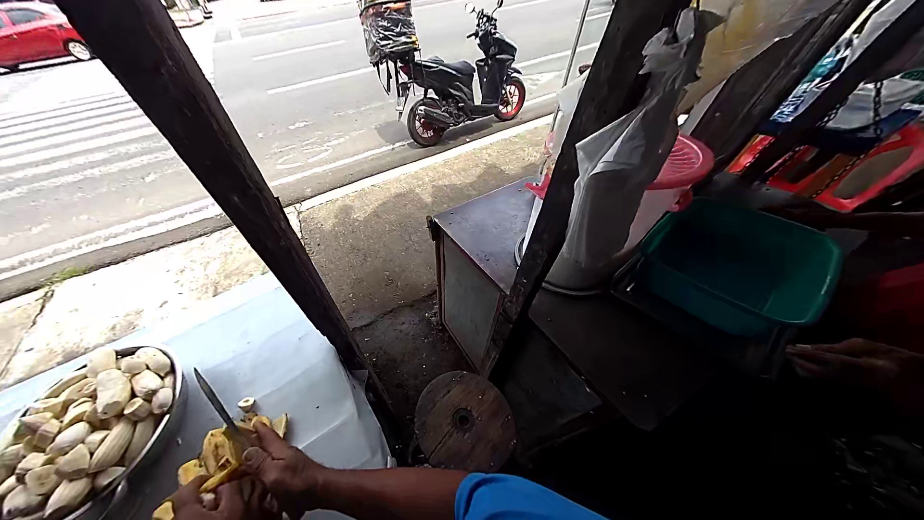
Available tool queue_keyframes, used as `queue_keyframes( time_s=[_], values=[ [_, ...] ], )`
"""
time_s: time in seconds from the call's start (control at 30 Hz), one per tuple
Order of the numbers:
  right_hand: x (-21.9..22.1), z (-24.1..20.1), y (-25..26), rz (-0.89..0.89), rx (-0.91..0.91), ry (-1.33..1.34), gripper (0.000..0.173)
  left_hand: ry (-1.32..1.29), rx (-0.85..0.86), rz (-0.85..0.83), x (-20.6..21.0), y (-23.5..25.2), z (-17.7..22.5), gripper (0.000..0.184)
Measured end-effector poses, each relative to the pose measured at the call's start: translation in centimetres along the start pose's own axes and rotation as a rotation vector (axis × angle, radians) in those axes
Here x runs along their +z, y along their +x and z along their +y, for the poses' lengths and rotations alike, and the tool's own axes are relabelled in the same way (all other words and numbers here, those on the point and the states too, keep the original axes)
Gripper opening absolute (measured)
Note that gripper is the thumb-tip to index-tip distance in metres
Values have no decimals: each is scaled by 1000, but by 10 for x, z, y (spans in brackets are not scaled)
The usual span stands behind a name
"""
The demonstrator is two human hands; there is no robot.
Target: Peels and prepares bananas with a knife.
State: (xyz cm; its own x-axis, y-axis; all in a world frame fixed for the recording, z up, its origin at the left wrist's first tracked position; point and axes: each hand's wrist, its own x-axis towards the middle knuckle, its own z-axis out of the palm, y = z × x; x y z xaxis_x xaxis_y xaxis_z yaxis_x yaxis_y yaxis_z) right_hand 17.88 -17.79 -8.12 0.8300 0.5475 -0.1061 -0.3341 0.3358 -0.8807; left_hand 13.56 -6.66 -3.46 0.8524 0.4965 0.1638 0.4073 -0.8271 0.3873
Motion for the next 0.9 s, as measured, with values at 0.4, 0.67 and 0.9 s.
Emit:
queue_keyframes(
  time_s=[0.4,0.67,0.9],
  values=[
    [-2,-14,3,-68,-27,-266,77,-275,100,37,-3,-10,-19,54],
    [-14,-31,15,-170,100,-497,104,-672,-45,68,1,-22,-18,66],
    [-19,-30,19,-213,106,-583,109,-868,-110,99,12,-30,-8,45]
  ],
)
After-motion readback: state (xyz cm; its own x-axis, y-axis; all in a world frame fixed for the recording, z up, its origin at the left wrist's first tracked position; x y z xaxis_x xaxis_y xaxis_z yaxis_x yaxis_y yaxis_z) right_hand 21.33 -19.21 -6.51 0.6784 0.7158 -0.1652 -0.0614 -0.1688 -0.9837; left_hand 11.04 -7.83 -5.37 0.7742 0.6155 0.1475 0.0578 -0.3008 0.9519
